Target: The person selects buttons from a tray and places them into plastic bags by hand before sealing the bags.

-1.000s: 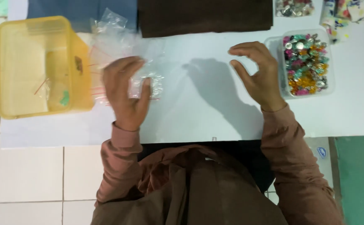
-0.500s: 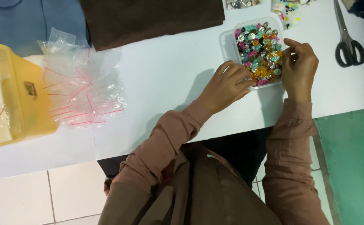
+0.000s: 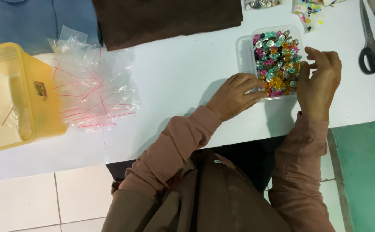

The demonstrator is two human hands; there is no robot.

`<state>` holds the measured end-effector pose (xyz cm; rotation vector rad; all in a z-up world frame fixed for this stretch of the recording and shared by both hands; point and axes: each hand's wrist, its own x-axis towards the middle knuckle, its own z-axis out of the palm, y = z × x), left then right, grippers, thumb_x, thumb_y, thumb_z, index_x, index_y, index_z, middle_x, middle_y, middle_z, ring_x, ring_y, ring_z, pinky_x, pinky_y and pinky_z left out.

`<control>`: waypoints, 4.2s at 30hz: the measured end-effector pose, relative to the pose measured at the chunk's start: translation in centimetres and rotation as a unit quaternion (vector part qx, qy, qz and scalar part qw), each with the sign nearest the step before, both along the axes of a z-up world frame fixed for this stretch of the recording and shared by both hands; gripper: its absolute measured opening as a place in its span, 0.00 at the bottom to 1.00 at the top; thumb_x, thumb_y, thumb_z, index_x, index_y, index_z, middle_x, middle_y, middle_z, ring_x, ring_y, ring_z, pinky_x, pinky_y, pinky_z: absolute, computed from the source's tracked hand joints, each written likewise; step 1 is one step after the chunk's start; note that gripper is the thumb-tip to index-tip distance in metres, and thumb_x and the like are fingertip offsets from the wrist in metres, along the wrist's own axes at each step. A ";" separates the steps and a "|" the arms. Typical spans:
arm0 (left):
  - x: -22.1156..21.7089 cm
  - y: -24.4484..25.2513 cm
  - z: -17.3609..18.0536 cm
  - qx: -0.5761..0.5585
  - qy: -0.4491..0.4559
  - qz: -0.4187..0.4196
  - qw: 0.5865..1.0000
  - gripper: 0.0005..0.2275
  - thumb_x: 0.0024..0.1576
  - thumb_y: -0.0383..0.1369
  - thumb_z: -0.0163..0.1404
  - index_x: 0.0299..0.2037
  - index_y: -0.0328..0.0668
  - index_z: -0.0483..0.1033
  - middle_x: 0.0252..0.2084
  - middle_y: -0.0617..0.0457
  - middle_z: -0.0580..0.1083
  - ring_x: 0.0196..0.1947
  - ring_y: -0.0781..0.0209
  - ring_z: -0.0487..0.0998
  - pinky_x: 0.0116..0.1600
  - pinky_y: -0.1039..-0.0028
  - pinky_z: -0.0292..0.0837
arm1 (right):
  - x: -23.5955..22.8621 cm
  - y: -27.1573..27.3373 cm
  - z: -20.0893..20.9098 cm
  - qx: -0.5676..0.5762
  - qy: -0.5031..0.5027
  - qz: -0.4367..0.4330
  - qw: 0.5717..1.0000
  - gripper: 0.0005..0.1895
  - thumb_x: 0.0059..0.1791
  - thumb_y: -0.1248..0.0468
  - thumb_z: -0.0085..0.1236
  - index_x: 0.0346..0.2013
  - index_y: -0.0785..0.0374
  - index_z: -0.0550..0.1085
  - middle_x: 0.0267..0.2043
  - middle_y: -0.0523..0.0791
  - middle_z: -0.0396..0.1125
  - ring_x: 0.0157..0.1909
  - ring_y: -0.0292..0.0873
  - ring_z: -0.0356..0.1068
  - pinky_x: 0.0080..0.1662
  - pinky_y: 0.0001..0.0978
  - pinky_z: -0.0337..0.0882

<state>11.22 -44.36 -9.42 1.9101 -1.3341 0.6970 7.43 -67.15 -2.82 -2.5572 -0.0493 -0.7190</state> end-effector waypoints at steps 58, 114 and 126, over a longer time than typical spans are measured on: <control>5.6 16.2 1.0 -0.159 0.301 0.137 0.930 0.20 0.60 0.18 0.47 0.59 0.52 0.76 0.44 0.53 0.77 0.48 0.53 0.78 0.59 0.61 0.77 | 7.5 18.1 -1.3 0.155 0.066 0.358 0.918 0.16 0.47 0.86 0.58 0.47 0.73 0.79 0.42 0.57 0.73 0.46 0.56 0.72 0.46 0.43 0.77; 8.0 -7.9 1.0 0.128 -0.019 0.236 0.963 0.12 0.52 0.21 0.57 0.23 0.57 0.80 0.28 0.61 0.74 0.37 0.51 0.75 0.65 0.51 0.60 | 2.1 1.9 -0.1 -0.081 0.023 0.101 0.991 0.20 0.44 0.82 0.53 0.46 0.67 0.83 0.45 0.53 0.72 0.46 0.56 0.70 0.47 0.45 0.69; 6.9 -4.8 3.2 -0.006 0.190 0.141 0.972 0.04 0.58 0.39 0.54 0.37 0.66 0.82 0.36 0.69 0.79 0.44 0.60 0.78 0.71 0.49 0.48 | 1.4 2.0 1.5 0.243 0.064 0.059 0.966 0.08 0.57 0.78 0.62 0.49 0.65 0.78 0.48 0.47 0.74 0.48 0.39 0.72 0.54 0.29 0.75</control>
